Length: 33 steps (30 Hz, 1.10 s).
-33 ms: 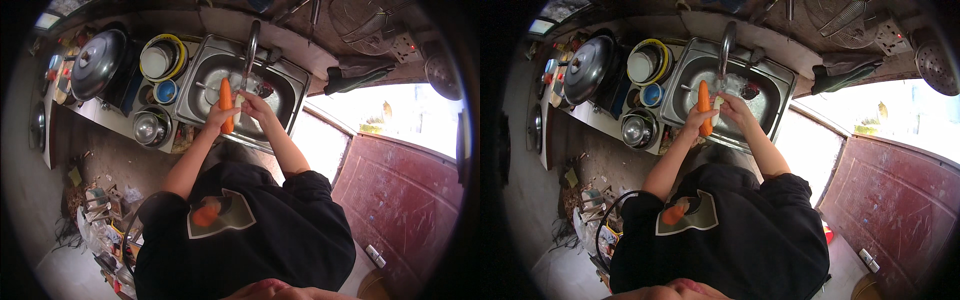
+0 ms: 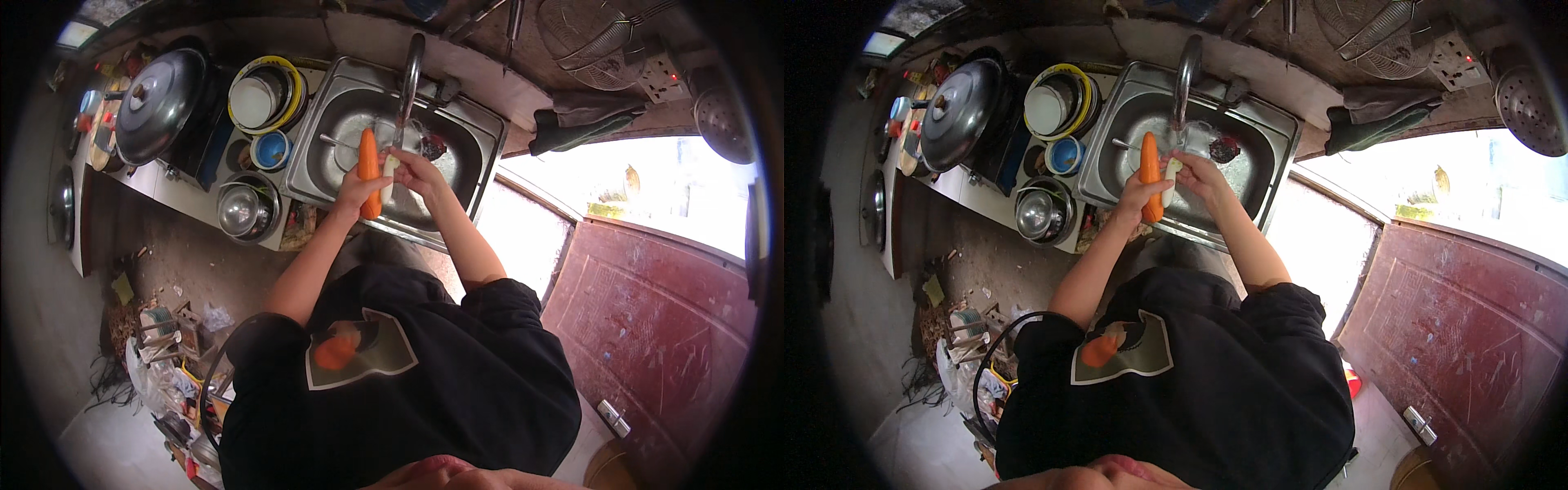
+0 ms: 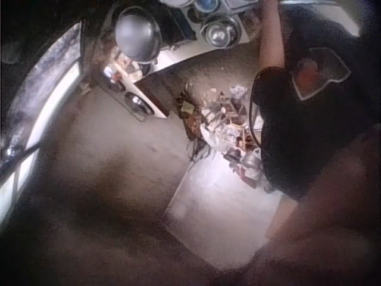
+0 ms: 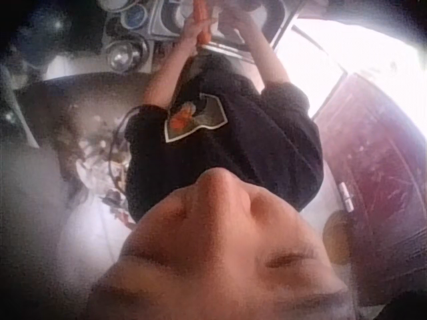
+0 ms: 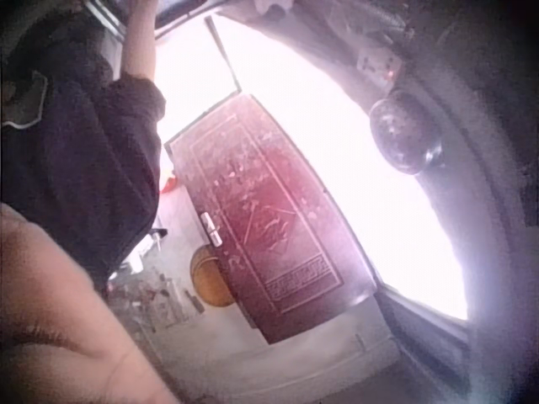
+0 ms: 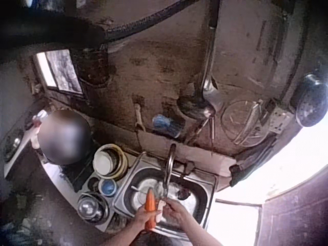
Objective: The person cracks an egg into a bowl, adds liquid from a bottle, and mixes the contents. They then rinse the mixture under running water and wash a carrot at the sink.
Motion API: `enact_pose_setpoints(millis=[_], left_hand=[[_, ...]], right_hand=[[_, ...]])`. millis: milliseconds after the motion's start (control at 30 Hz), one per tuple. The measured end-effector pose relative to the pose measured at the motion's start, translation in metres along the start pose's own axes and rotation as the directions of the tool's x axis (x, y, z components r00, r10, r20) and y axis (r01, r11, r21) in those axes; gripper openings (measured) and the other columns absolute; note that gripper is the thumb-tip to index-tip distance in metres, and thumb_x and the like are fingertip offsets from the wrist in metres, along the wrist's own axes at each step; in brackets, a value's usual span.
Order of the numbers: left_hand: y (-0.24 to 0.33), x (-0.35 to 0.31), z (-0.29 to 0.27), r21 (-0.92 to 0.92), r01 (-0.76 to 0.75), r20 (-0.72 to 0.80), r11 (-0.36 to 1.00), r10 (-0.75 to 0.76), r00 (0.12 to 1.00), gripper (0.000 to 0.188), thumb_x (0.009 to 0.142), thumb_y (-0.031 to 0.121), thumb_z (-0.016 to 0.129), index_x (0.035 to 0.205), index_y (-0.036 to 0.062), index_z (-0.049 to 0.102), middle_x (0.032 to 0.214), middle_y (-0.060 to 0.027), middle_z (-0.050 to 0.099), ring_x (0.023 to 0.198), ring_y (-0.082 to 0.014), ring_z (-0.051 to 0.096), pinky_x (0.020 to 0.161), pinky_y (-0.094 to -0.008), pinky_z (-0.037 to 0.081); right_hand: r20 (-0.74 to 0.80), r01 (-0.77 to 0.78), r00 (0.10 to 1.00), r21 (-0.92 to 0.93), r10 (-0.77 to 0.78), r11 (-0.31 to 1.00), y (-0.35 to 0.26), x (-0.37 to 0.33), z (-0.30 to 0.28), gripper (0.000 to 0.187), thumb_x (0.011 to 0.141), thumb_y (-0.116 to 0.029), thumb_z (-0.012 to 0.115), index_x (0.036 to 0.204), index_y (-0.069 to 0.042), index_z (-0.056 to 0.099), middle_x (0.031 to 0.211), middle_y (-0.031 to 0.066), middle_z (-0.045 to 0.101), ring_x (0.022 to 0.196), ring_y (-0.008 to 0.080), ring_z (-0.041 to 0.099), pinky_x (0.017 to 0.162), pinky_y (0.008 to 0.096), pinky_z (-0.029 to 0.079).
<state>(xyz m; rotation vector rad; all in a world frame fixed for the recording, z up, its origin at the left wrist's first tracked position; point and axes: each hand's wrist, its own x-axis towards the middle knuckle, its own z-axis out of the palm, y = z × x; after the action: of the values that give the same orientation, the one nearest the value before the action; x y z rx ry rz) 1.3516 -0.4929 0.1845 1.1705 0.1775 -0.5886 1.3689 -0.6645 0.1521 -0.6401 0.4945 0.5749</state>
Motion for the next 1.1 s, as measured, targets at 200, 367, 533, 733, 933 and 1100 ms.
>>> enact_pose_setpoints(millis=[200,367,533,733,933,1100], left_hand=[[0.011,-0.007,0.001,0.063,0.052,0.008,0.997,-0.053,0.999,0.051,0.072,0.003,0.076,0.118,0.0021,0.054,0.105,-0.0055,0.061,0.094,-0.0147,0.060,0.081,-0.0280,0.048],[0.018,-0.011,-0.002,0.079,0.178,-0.017,0.981,-0.178,0.984,0.053,0.071,0.006,0.078,0.118,0.0045,0.054,0.103,-0.0060,0.061,0.092,-0.0152,0.060,0.080,-0.0281,0.048],[0.019,-0.019,-0.003,0.132,0.162,-0.041,0.978,-0.158,0.987,0.050,0.068,0.005,0.078,0.114,0.0051,0.057,0.099,-0.0049,0.061,0.089,-0.0152,0.060,0.078,-0.0282,0.048],[0.024,-0.013,-0.008,0.142,0.113,-0.073,0.983,-0.104,0.992,0.055,0.070,0.005,0.078,0.120,0.0022,0.054,0.101,-0.0056,0.062,0.090,-0.0164,0.061,0.081,-0.0297,0.048],[0.021,-0.008,0.000,0.144,0.054,-0.017,0.988,-0.052,0.998,0.053,0.073,0.004,0.076,0.121,-0.0001,0.055,0.105,-0.0057,0.063,0.094,-0.0151,0.061,0.083,-0.0288,0.048],[0.021,-0.011,0.003,0.144,0.107,-0.013,0.984,-0.106,0.994,0.050,0.073,0.003,0.075,0.120,0.0010,0.057,0.107,-0.0048,0.062,0.095,-0.0143,0.060,0.083,-0.0273,0.047]], right_hand=[[-0.007,-0.031,1.000,-0.141,0.031,0.990,-0.009,0.018,-0.020,0.028,0.091,-0.020,0.063,0.109,0.002,0.061,0.099,0.0112,0.069,0.072,0.0099,0.063,0.054,0.0179,0.044],[-0.032,-0.038,0.999,-0.100,0.035,0.994,-0.019,0.040,-0.044,0.021,0.085,-0.012,0.070,0.099,0.002,0.064,0.092,0.0137,0.069,0.073,0.0143,0.065,0.051,0.0190,0.044],[-0.257,0.278,0.920,-0.098,-0.294,0.955,-0.039,0.053,-0.069,0.016,0.088,-0.014,0.066,0.091,0.001,0.064,0.086,0.0122,0.070,0.075,0.0163,0.066,0.053,0.0218,0.044],[-0.184,0.276,0.946,0.017,-0.268,0.961,-0.009,0.013,-0.036,0.026,0.097,-0.019,0.050,0.110,0.003,0.055,0.104,0.0154,0.066,0.087,0.0207,0.062,0.069,0.0310,0.048],[0.008,0.098,0.995,-0.094,-0.098,0.991,0.011,-0.010,0.013,0.027,0.095,-0.026,0.058,0.108,-0.003,0.062,0.099,0.0081,0.067,0.079,0.0129,0.058,0.073,0.0281,0.047],[-0.003,0.103,0.995,-0.080,-0.104,0.991,0.004,-0.009,0.016,0.024,0.092,-0.021,0.062,0.099,0.001,0.067,0.095,0.0099,0.069,0.084,0.0170,0.064,0.076,0.0279,0.050]])
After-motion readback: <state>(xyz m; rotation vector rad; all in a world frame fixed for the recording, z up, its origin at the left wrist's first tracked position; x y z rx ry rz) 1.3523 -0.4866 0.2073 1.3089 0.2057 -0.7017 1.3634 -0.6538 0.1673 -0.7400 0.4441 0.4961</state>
